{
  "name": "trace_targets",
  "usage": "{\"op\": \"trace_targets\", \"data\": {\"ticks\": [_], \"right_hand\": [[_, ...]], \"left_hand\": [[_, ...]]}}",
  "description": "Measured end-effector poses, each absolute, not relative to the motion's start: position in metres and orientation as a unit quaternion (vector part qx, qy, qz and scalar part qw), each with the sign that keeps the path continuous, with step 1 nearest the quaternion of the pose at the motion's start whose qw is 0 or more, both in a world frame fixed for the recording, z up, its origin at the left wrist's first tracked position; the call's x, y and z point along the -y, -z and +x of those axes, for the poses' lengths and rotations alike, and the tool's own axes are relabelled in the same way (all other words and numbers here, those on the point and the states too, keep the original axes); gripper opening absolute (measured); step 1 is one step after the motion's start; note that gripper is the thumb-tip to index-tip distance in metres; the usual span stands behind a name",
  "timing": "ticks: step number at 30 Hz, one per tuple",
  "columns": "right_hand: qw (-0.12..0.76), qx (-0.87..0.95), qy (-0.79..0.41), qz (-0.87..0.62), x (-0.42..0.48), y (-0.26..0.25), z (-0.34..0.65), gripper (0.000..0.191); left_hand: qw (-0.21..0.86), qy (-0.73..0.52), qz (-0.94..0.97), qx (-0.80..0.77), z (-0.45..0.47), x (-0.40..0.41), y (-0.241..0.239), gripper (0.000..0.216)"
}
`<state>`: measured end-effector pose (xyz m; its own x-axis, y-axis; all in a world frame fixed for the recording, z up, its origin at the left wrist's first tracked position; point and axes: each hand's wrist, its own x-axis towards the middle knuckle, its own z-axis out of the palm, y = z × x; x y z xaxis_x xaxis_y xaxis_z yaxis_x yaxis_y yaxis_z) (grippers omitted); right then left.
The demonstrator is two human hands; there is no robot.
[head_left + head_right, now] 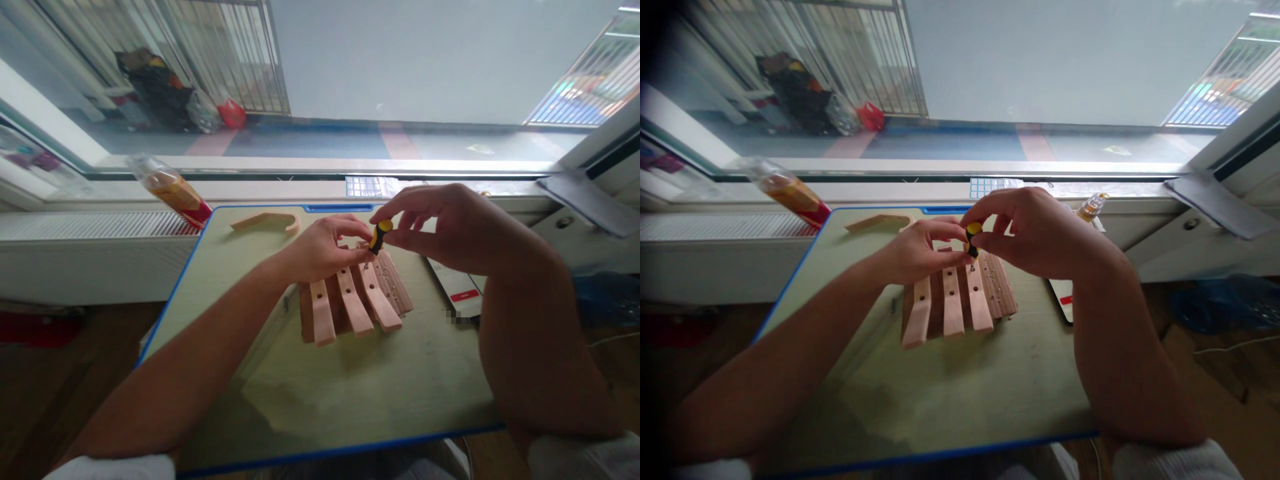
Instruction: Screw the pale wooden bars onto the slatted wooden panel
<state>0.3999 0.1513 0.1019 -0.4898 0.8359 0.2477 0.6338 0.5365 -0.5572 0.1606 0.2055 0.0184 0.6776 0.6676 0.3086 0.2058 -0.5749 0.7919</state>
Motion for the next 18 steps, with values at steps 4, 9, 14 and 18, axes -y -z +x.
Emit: {"op": "trace_targets", "data": {"ticks": [4, 9, 14, 18], "right_hand": [[0.262, 0.835, -0.183, -0.448, -0.153, -0.101, 0.396, 0.018], [0.258, 0.822, -0.176, -0.476, -0.154, -0.099, 0.391, 0.019], [0.240, 0.814, -0.171, -0.501, -0.154, -0.099, 0.386, 0.021], [0.231, 0.814, -0.166, -0.506, -0.153, -0.100, 0.383, 0.028]], "left_hand": [[0.376, -0.303, 0.834, -0.266, 0.161, -0.205, -0.018, 0.024], [0.374, -0.291, 0.838, -0.269, 0.160, -0.205, -0.019, 0.027], [0.384, -0.296, 0.829, -0.279, 0.160, -0.206, -0.019, 0.028], [0.389, -0.302, 0.826, -0.275, 0.161, -0.206, -0.018, 0.025]]}}
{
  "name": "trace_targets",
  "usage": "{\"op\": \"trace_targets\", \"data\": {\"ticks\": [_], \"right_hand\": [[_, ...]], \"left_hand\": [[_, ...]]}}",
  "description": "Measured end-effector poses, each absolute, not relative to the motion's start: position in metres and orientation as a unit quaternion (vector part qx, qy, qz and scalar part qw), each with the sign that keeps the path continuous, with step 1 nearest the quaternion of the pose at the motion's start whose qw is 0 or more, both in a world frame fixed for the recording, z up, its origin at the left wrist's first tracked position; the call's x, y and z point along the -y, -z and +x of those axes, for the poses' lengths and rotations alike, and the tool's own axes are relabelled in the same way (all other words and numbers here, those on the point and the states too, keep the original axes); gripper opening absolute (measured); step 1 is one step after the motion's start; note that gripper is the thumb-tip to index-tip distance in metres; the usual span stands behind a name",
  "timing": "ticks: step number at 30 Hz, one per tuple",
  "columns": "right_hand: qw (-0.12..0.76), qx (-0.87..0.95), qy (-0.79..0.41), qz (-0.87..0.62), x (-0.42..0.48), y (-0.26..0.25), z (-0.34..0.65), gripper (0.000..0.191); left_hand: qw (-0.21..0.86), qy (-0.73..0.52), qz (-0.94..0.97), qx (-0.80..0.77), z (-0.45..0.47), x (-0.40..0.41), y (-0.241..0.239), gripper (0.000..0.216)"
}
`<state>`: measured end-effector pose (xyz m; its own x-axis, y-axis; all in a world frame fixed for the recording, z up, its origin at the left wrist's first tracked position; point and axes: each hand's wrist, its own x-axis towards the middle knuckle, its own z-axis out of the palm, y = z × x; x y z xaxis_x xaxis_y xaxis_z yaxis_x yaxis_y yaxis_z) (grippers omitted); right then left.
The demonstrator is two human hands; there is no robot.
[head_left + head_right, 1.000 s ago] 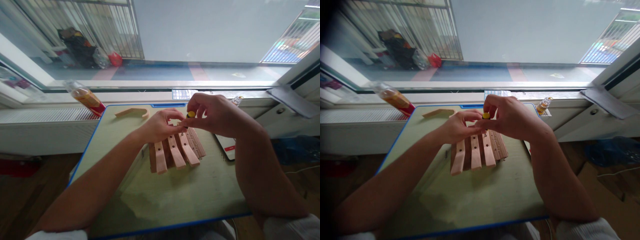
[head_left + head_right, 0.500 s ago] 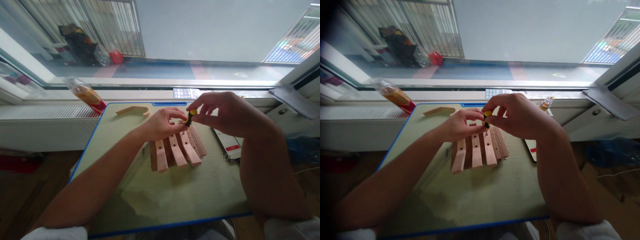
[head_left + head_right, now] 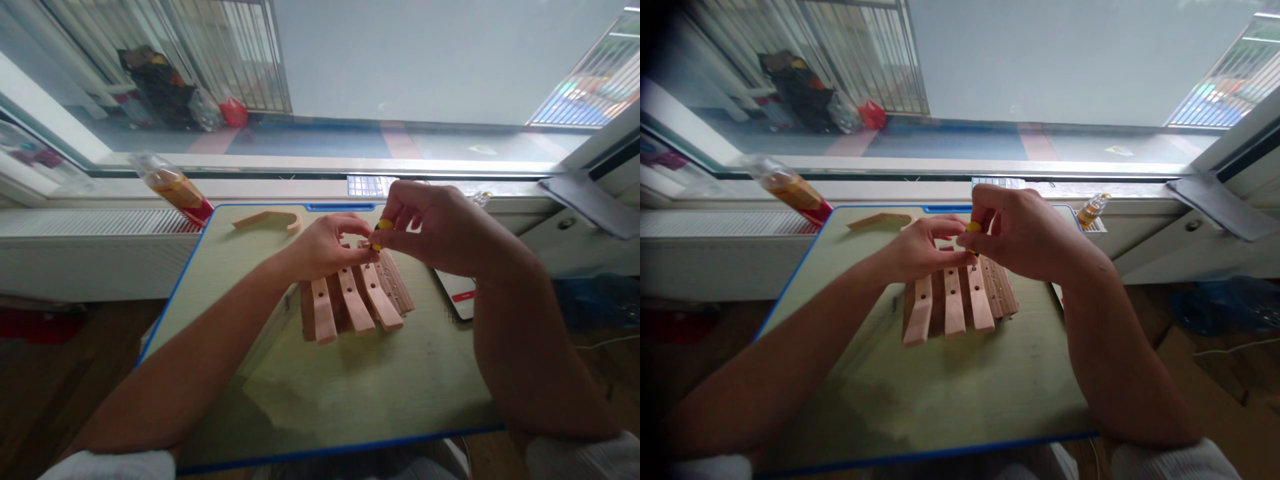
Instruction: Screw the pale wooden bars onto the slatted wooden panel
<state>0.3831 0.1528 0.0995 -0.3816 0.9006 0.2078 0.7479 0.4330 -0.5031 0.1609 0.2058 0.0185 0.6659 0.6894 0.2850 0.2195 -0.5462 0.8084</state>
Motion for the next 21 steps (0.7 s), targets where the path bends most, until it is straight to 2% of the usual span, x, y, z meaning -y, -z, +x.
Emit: {"op": "trace_targets", "data": {"ticks": [9, 21], "right_hand": [[0.245, 0.814, -0.114, -0.514, -0.158, -0.094, 0.381, 0.040], [0.255, 0.830, -0.203, -0.452, -0.151, -0.103, 0.401, 0.026]], "left_hand": [[0.381, -0.309, 0.830, -0.266, 0.161, -0.205, -0.020, 0.019], [0.382, -0.319, 0.826, -0.263, 0.162, -0.207, -0.016, 0.018]]}}
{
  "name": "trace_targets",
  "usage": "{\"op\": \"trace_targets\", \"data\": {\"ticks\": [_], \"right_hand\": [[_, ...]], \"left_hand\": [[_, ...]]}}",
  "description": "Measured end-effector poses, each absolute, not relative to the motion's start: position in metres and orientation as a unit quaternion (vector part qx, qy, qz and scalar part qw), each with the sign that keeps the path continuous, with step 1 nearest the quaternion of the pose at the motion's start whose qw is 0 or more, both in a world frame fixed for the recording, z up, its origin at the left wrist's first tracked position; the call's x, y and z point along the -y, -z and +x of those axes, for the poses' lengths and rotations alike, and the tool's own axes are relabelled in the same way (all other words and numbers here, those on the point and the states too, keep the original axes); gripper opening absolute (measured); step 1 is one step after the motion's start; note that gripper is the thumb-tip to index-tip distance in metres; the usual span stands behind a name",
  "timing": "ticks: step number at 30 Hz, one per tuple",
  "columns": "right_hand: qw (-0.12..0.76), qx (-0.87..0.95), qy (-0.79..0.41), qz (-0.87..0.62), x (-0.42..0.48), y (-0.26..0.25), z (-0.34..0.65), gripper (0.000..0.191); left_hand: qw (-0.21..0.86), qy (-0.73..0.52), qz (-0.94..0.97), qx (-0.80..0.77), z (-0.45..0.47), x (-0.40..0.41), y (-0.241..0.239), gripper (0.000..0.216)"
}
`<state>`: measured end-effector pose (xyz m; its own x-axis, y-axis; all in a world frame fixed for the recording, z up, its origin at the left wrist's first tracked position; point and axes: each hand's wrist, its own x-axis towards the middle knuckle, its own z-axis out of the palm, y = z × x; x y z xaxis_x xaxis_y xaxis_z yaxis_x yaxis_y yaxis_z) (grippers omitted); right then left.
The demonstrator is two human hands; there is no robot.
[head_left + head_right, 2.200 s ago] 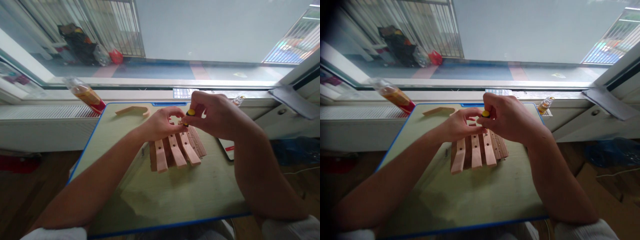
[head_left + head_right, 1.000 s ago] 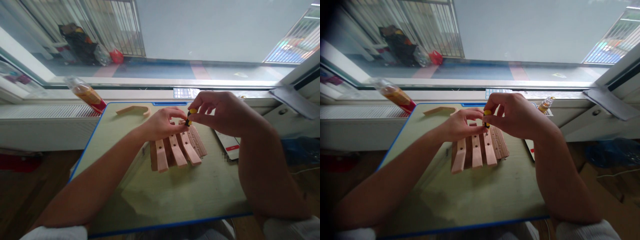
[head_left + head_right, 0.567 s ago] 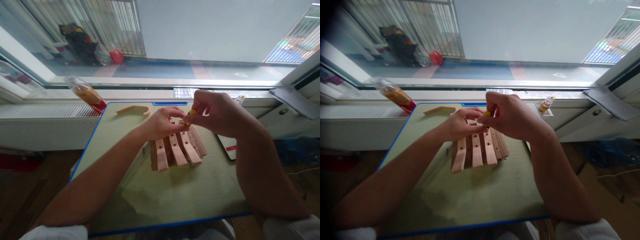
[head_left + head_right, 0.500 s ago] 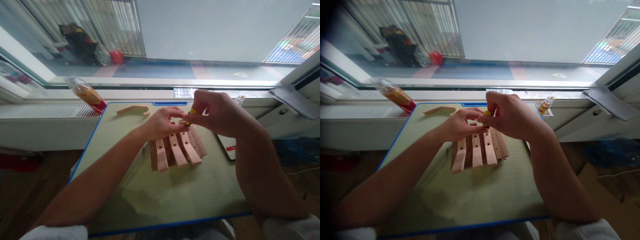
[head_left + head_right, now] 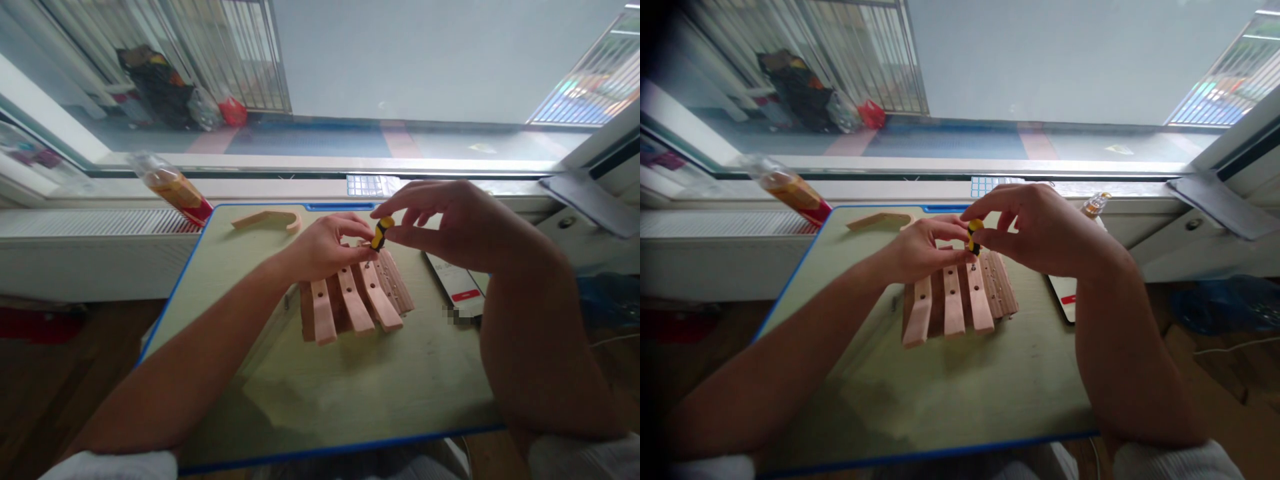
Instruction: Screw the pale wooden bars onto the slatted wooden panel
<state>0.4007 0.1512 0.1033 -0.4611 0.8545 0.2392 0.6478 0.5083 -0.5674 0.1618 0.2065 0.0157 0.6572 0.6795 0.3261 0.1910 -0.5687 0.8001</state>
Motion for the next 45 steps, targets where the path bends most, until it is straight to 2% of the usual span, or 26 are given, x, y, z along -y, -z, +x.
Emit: {"op": "trace_targets", "data": {"ticks": [13, 25, 45], "right_hand": [[0.259, 0.813, -0.186, -0.487, -0.154, -0.101, 0.392, 0.019], [0.246, 0.810, -0.136, -0.514, -0.157, -0.096, 0.384, 0.035], [0.247, 0.803, -0.089, -0.534, -0.159, -0.095, 0.382, 0.045]], "left_hand": [[0.392, -0.285, 0.829, -0.281, 0.160, -0.204, -0.019, 0.030], [0.377, -0.283, 0.828, -0.302, 0.161, -0.205, -0.018, 0.035], [0.393, -0.288, 0.816, -0.311, 0.162, -0.204, -0.018, 0.034]]}}
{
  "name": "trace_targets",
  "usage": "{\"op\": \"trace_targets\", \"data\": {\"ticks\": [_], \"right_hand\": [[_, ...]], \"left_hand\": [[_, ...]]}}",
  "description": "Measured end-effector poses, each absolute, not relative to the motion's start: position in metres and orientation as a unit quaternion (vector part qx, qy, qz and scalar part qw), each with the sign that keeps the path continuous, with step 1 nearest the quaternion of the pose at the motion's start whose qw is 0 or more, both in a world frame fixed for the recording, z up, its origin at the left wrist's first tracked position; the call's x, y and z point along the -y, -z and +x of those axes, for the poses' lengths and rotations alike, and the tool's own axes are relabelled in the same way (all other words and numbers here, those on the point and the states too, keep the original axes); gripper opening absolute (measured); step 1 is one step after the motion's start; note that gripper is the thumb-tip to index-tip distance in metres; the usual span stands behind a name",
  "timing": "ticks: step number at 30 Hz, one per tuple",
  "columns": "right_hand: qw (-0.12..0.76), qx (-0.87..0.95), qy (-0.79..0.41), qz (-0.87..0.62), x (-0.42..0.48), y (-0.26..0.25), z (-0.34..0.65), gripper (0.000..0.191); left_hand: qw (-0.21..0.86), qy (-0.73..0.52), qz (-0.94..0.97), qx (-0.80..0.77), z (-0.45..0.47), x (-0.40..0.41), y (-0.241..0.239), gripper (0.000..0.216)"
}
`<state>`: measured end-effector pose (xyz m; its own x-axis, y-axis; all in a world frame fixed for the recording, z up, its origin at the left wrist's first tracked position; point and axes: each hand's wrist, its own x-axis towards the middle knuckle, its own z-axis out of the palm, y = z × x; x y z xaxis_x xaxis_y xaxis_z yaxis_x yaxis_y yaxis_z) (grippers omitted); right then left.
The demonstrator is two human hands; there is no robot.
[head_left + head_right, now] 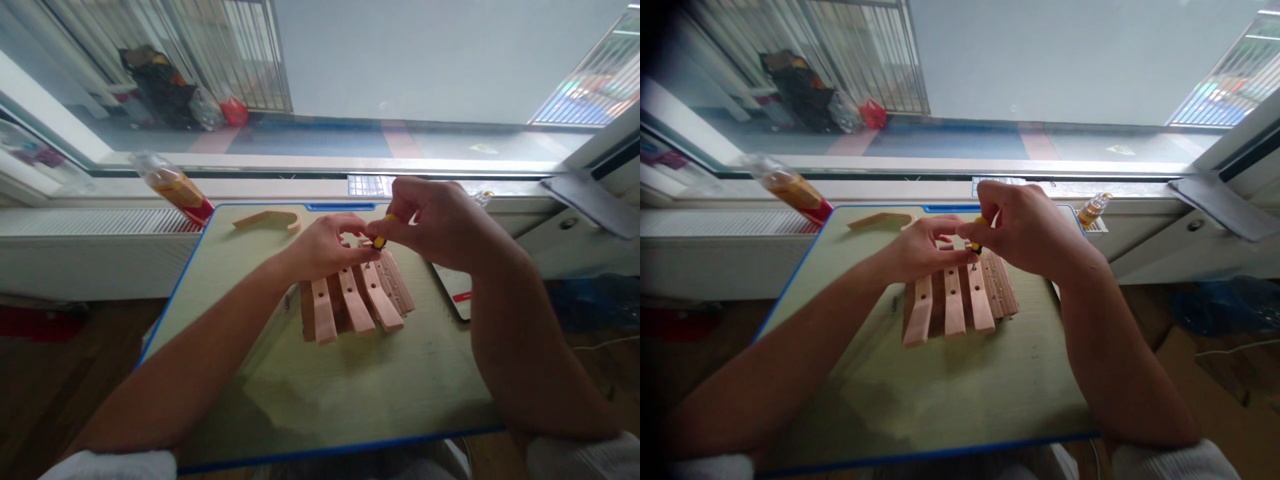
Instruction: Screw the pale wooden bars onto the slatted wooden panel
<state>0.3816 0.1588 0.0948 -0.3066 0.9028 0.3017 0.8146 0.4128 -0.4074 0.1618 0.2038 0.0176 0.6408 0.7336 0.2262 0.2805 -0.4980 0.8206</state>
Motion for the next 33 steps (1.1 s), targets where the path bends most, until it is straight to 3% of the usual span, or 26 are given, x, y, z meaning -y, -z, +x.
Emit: {"op": "trace_targets", "data": {"ticks": [8, 15, 23, 33], "right_hand": [[0.239, 0.793, -0.093, -0.553, -0.165, -0.089, 0.386, 0.050], [0.283, 0.800, -0.211, -0.485, -0.159, -0.098, 0.395, 0.029], [0.268, 0.810, -0.192, -0.484, -0.158, -0.098, 0.391, 0.019], [0.273, 0.793, -0.158, -0.521, -0.161, -0.089, 0.383, 0.031]], "left_hand": [[0.386, -0.299, 0.820, -0.299, 0.161, -0.206, -0.015, 0.027], [0.385, -0.302, 0.822, -0.292, 0.159, -0.206, -0.018, 0.024], [0.389, -0.291, 0.821, -0.299, 0.159, -0.203, -0.022, 0.025], [0.398, -0.290, 0.825, -0.278, 0.160, -0.206, -0.018, 0.029]]}}
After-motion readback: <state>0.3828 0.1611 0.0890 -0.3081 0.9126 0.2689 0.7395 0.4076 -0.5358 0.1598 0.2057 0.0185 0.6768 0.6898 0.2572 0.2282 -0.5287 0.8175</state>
